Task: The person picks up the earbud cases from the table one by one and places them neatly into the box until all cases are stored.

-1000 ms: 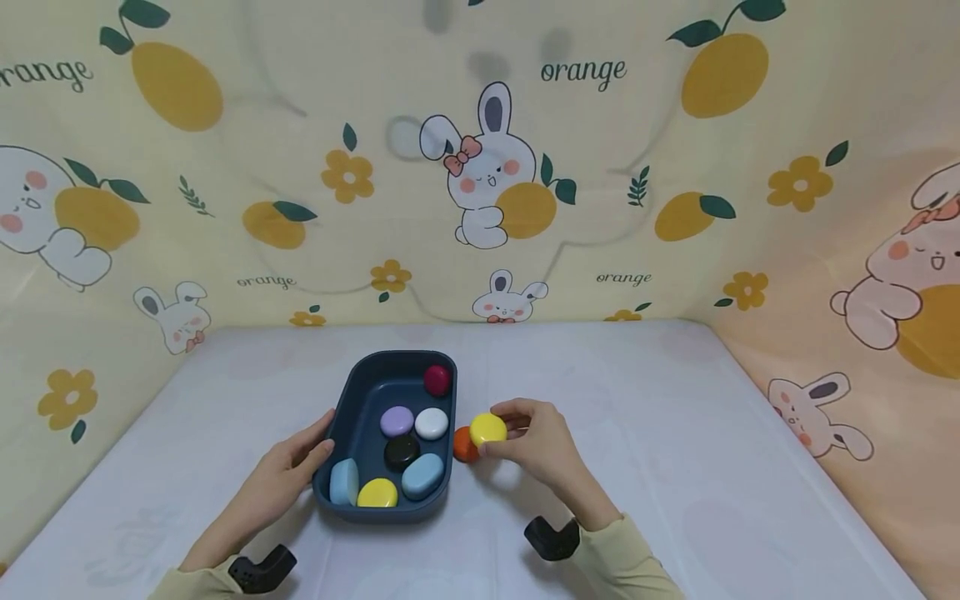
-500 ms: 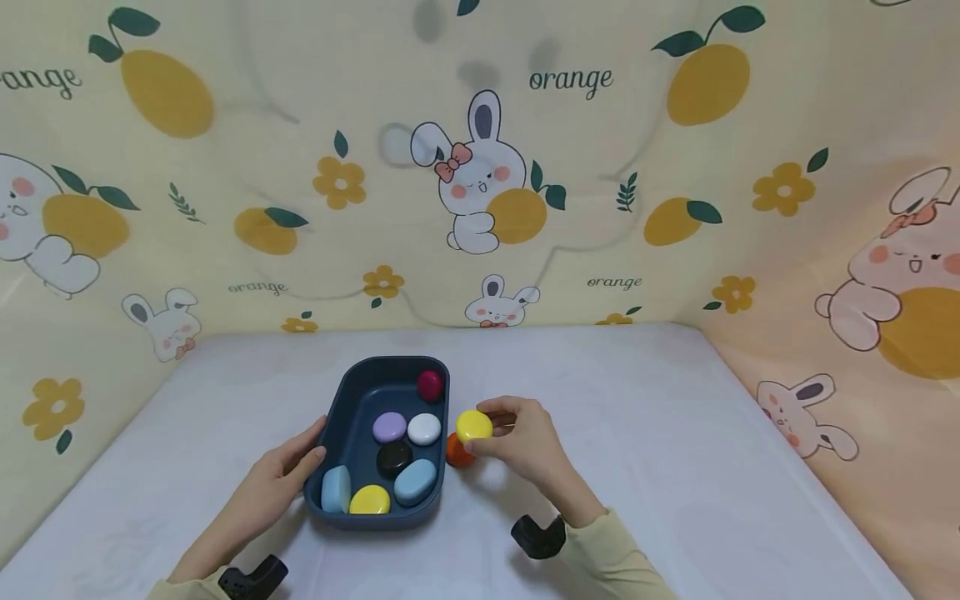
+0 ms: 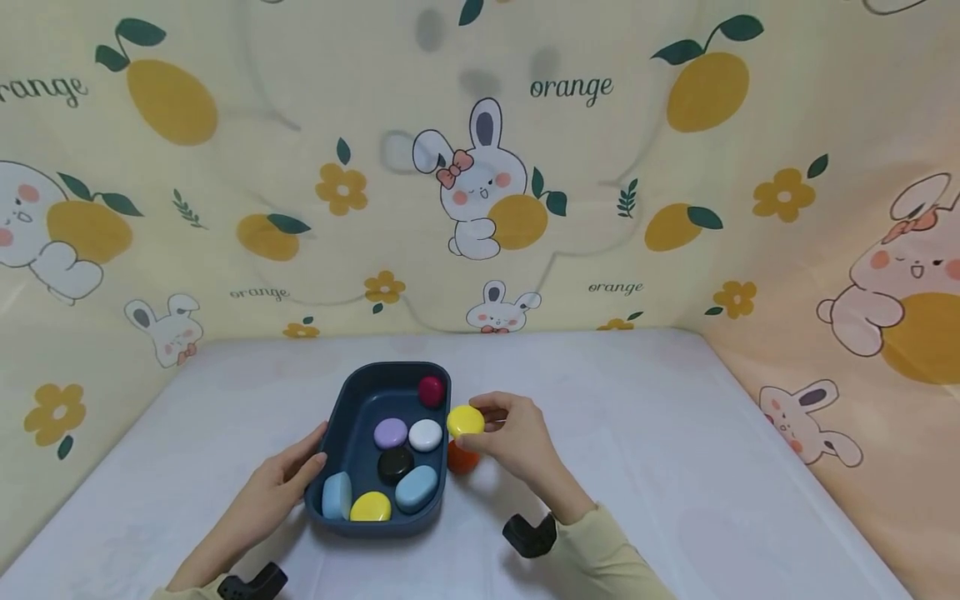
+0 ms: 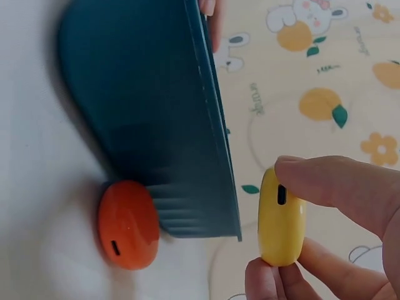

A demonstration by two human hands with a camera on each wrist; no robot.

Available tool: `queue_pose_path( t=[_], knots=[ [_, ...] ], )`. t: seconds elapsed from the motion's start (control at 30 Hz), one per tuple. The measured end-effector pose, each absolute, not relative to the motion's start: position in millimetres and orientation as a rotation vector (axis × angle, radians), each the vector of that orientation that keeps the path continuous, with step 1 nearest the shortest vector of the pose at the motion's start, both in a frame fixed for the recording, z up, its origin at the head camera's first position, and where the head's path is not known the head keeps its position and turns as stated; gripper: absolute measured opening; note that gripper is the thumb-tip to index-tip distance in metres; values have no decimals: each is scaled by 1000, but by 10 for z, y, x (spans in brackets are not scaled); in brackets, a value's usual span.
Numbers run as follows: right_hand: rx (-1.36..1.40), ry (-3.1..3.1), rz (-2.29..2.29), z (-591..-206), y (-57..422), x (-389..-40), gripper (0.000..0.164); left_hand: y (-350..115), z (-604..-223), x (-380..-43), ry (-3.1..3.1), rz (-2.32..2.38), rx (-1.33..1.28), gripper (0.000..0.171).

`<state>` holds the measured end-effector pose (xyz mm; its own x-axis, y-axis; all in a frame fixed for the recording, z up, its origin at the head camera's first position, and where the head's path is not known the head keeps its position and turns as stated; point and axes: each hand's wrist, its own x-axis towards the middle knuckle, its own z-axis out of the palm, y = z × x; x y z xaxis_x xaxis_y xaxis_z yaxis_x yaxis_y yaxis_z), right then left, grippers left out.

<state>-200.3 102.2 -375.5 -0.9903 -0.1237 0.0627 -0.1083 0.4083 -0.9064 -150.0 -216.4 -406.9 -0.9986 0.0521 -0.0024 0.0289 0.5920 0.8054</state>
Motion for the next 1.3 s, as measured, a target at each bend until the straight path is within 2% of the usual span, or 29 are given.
queue_pose_path(
  t=[0.83, 1.07, 1.3],
  knots=[
    [-465, 2642, -1614, -3647, 538, -2477, 42, -2150, -4109, -1507, 2788, 1445, 66, 53],
    [-457, 2650, -1586, -3649, 458, -2595, 43, -2137, -4117, -1499, 2787, 1458, 59, 53],
    [-439, 2538, -1661, -3654, 473, -2668, 55, -2137, -4117, -1501, 2786, 1461, 52, 53]
  ],
)
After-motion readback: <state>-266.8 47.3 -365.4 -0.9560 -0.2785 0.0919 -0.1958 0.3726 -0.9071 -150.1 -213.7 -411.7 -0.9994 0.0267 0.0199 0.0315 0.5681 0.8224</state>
